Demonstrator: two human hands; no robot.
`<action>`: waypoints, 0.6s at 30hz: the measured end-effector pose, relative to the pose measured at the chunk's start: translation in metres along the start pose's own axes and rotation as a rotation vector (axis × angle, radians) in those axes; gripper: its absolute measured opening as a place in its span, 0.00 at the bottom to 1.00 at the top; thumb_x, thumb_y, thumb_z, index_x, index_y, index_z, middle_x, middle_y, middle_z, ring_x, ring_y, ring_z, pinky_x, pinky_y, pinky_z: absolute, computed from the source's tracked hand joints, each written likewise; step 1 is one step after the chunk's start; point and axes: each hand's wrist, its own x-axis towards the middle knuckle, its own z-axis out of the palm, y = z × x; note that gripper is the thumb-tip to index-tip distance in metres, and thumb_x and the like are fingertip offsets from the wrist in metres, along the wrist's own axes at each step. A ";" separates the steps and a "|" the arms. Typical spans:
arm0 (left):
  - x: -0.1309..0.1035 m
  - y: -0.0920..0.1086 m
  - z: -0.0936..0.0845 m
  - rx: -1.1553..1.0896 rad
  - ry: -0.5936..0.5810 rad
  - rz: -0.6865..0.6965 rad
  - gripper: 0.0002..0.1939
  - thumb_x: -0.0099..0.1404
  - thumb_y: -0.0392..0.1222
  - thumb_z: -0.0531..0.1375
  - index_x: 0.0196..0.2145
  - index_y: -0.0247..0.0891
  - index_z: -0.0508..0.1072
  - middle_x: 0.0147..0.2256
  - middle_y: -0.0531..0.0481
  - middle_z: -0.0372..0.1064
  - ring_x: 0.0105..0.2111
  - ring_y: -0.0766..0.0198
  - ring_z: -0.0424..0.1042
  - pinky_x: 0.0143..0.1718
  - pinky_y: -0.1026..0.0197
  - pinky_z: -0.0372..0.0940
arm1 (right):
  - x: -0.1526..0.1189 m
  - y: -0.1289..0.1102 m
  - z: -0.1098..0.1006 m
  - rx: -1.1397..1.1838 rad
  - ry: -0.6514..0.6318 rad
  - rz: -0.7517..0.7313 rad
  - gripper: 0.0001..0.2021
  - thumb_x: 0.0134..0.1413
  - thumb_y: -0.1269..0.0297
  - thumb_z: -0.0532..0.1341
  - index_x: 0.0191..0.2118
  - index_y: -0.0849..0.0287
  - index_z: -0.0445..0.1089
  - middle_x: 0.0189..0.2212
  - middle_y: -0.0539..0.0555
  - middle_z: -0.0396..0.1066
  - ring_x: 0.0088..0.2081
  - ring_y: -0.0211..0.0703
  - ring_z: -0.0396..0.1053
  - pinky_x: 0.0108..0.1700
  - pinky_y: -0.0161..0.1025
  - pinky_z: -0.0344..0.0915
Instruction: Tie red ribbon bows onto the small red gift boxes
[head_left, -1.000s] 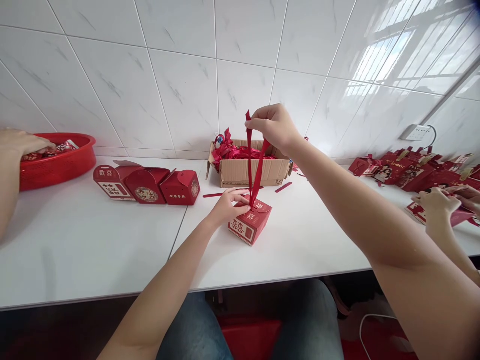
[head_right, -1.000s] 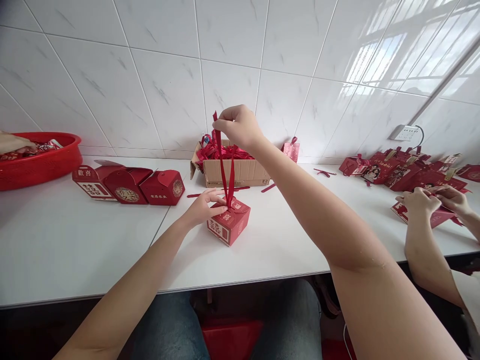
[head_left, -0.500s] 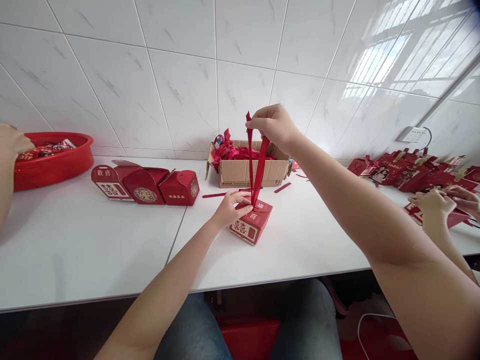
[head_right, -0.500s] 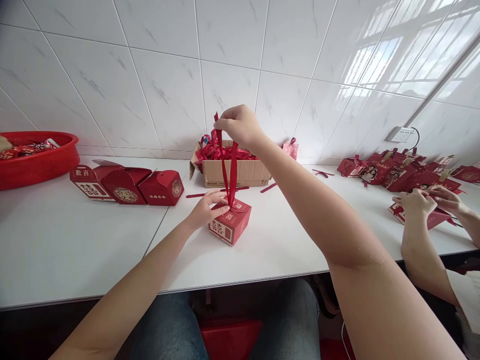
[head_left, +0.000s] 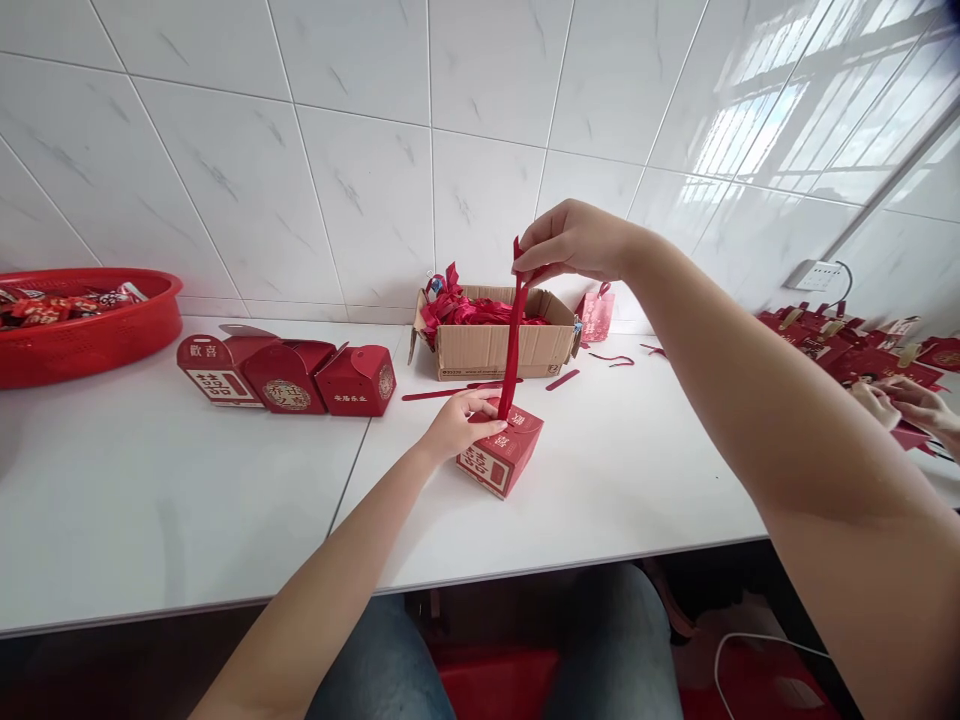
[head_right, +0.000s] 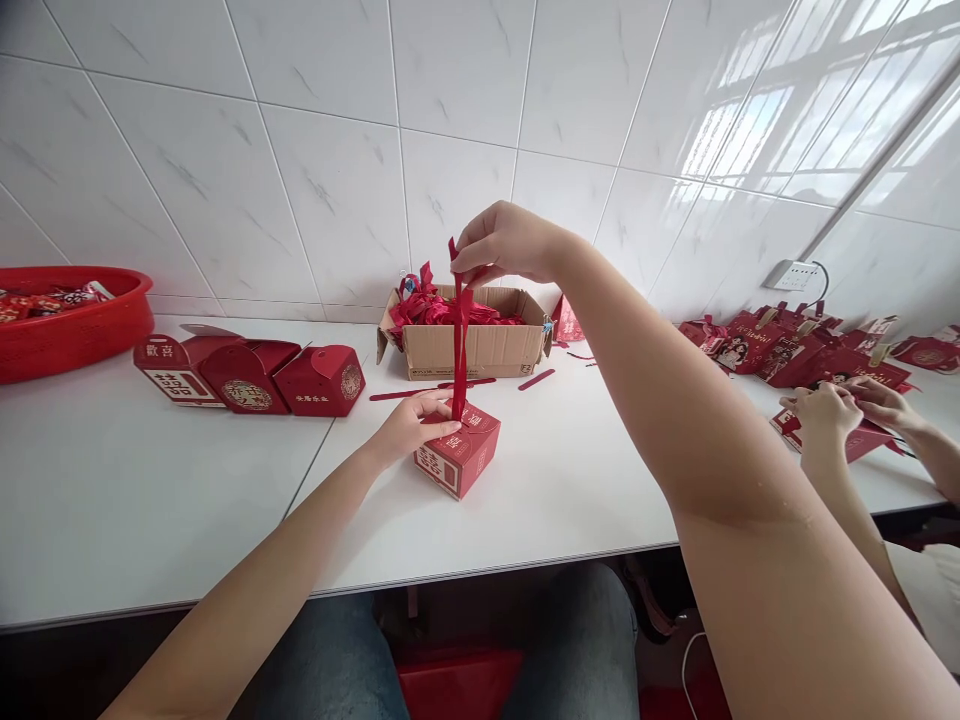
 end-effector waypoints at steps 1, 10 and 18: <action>0.000 0.000 0.000 0.000 0.000 0.002 0.08 0.51 0.47 0.67 0.29 0.42 0.80 0.60 0.48 0.64 0.59 0.46 0.63 0.63 0.44 0.52 | 0.000 -0.001 -0.003 -0.010 -0.013 0.005 0.08 0.44 0.72 0.70 0.23 0.59 0.69 0.27 0.53 0.72 0.37 0.45 0.74 0.47 0.45 0.76; 0.000 -0.001 0.001 0.011 0.021 0.010 0.07 0.52 0.48 0.68 0.27 0.43 0.80 0.58 0.50 0.66 0.61 0.46 0.60 0.64 0.44 0.50 | -0.001 -0.005 -0.006 -0.035 -0.022 -0.057 0.06 0.47 0.76 0.66 0.33 0.62 0.77 0.29 0.54 0.76 0.35 0.42 0.75 0.48 0.44 0.76; -0.001 0.000 0.000 -0.028 0.010 0.005 0.09 0.51 0.49 0.68 0.28 0.42 0.80 0.59 0.49 0.65 0.60 0.45 0.62 0.63 0.45 0.53 | -0.002 -0.023 -0.013 -0.391 0.066 -0.007 0.08 0.38 0.70 0.73 0.29 0.54 0.78 0.26 0.52 0.76 0.37 0.49 0.74 0.35 0.43 0.71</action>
